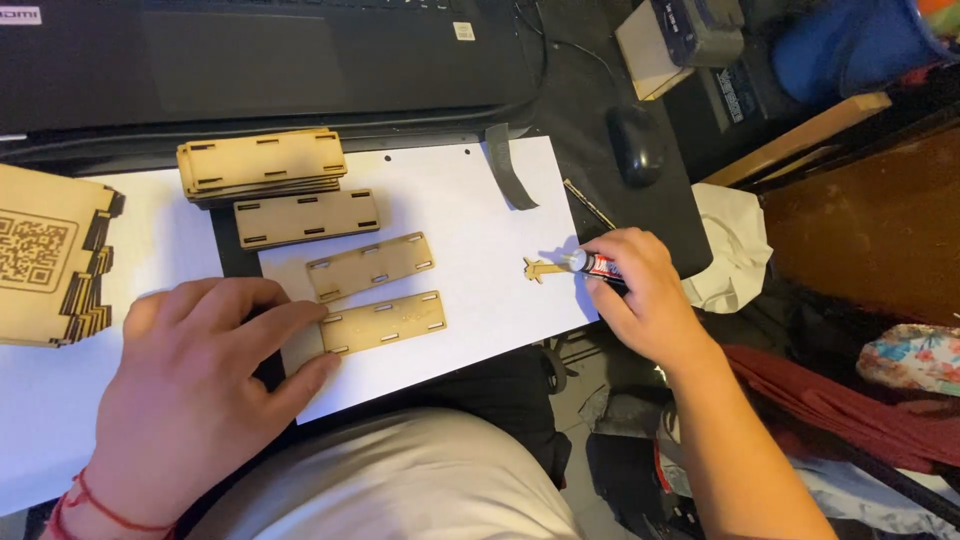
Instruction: The person assembles a wooden model by applying glue to the slots of two flat wooden pieces and then using a small wooden stick to spread the adhesive evenly. The person then aligns and presses the two glued pieces together to join them.
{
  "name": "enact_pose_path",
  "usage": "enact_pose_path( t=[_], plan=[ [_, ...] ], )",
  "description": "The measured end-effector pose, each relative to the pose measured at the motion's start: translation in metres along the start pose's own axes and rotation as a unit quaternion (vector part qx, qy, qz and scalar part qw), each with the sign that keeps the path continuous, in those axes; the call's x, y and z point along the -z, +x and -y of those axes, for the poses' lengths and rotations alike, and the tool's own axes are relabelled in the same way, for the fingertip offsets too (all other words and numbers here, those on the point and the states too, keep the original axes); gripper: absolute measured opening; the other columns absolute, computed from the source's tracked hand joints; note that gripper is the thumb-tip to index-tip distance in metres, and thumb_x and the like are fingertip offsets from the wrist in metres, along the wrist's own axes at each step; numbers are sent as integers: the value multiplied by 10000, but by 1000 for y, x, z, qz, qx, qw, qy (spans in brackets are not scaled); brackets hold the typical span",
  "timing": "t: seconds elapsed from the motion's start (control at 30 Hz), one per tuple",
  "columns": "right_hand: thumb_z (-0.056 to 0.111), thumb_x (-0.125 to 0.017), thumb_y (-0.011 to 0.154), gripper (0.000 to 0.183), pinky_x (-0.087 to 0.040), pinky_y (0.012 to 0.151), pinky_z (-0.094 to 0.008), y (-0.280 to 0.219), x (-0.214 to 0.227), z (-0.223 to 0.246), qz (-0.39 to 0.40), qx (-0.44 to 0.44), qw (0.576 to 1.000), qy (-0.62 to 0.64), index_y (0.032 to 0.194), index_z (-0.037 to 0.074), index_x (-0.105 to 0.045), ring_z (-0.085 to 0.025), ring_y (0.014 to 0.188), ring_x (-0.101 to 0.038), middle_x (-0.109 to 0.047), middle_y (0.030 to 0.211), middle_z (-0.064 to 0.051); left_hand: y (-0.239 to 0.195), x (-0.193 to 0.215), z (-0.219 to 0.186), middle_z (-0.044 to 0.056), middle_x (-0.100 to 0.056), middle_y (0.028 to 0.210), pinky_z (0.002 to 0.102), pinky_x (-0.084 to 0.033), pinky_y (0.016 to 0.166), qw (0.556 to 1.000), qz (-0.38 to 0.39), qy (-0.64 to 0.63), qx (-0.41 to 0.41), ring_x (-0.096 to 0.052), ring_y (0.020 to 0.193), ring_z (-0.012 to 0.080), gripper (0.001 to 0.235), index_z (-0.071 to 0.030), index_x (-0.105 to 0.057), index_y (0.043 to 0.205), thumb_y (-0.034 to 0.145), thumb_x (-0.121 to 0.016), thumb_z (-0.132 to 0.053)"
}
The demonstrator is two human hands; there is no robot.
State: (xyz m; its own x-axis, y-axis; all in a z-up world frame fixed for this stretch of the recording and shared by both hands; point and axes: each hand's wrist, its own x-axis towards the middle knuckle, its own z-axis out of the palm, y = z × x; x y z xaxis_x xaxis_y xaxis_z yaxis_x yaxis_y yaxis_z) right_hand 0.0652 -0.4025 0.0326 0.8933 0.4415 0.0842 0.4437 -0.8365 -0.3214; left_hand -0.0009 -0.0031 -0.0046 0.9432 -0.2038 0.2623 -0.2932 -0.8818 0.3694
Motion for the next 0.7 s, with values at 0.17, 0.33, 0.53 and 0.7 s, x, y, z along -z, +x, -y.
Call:
enact_pose_path(
  t=[0.17,0.33,0.53,0.7],
  plan=[
    [191,-520,881,384,-333,933,-424,7,-16,-2,-12,17,999,-28,1229,82,-641,-256,1061,-534,-593,1136,-86,1,0,-2,-67,-652,995,478,-457,816,1000,-18,2,-14,-612,936,226,348,-330,-753,1042,762,-722,-534],
    [278,-505,867,435,-296,985,-425,7,-21,-6,-47,5,998,-38,1240,108,-650,-249,1131,-509,-575,1182,-59,2,0,-1,-60,-657,990,476,-458,777,999,-36,-9,-22,-618,909,223,331,-322,-751,1030,748,-753,-494],
    [166,-552,865,384,-305,994,-421,3,-24,-12,-57,17,998,-2,1224,88,-666,-234,1078,-533,-608,1157,-51,2,1,-2,-47,-654,997,474,-453,781,999,-26,-12,-24,-608,927,238,331,-309,-746,1036,759,-742,-490],
    [102,-557,901,356,-350,998,-427,6,-21,-22,-92,31,995,4,1239,31,-643,-258,1064,-565,-636,1126,-94,1,1,-2,-62,-641,993,473,-442,783,1000,-18,-5,-15,-604,930,227,336,-321,-748,1039,763,-733,-511]
  ],
)
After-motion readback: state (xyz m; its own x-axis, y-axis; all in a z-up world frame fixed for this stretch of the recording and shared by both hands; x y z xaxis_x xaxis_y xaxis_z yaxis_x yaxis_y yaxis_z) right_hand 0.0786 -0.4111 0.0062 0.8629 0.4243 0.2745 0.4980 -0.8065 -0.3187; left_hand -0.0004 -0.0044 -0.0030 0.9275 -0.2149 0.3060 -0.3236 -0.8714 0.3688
